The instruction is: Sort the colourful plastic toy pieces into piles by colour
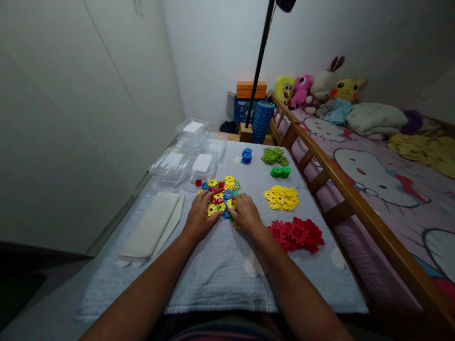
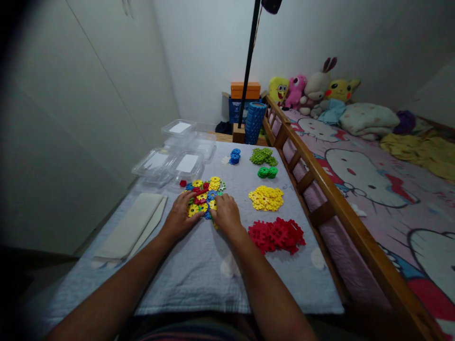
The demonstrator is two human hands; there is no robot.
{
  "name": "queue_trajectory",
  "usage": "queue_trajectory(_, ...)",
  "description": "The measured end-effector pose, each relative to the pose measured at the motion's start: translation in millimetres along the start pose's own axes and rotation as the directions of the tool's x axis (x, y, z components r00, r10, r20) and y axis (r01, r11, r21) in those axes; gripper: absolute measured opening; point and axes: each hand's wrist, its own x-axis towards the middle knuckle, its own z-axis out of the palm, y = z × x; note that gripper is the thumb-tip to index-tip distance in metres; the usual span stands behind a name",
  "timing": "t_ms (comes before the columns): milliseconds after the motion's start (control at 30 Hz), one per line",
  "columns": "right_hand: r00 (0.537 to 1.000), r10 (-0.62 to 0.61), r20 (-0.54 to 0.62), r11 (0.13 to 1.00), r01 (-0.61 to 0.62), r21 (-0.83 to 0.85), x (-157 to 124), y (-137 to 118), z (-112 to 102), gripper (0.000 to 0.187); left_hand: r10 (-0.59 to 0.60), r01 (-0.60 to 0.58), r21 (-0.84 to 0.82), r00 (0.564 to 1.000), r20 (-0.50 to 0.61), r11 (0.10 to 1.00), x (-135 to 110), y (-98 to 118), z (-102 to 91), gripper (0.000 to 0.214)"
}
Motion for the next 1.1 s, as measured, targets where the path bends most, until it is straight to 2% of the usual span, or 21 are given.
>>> queue_trajectory(200, 0.999, 0.011, -0.033, 0.997, -0.009, 0.075, 1, 6, 7, 0.034, 0.028, -0.027, -0.029, 0.998, 0.051, 0.999, 5, -2, -4.6, 0.073)
queue_trajectory(333, 0.997, 0.004, -0.078, 0.993, 0.005, 0.121, -1, 10, 0, 0.037, 0.062, -0.064, 0.022, 0.994, 0.087, 0.998, 6, -3, -7.8, 0.082)
queue_trajectory(467, 0.986, -0.002, -0.164, 0.993, 0.022, 0.118, -1, 29, -27, 0.030, 0.056, -0.065, 0.103, 0.995, 0.086, 0.993, 5, -3, -12.1, 0.087)
queue_trajectory(600, 0.972, 0.040, -0.233, 0.999, -0.034, 0.029, 1, 69, -65, 0.023, 0.013, -0.031, 0.202, 0.996, 0.090, 0.979, 4, -1, -17.8, 0.087)
queue_trajectory(700, 0.976, 0.093, -0.199, 0.989, -0.114, -0.098, 2, 101, -85, 0.023, -0.029, 0.002, 0.275, 0.995, 0.093, 0.961, 4, 0, -21.8, 0.086)
queue_trajectory(833, 0.985, 0.148, -0.085, 0.952, -0.165, -0.257, 4, 129, -91, 0.027, -0.091, 0.057, 0.331, 0.992, 0.091, 0.942, 3, 1, -24.1, 0.086)
queue_trajectory(933, 0.990, 0.140, -0.025, 0.934, -0.140, -0.329, 6, 137, -87, 0.027, -0.111, 0.075, 0.321, 0.989, 0.095, 0.944, 3, 1, -23.6, 0.085)
queue_trajectory(1100, 0.994, 0.113, -0.008, 0.917, -0.107, -0.384, 9, 139, -81, 0.027, -0.123, 0.090, 0.267, 0.986, 0.109, 0.960, 3, -1, -22.4, 0.081)
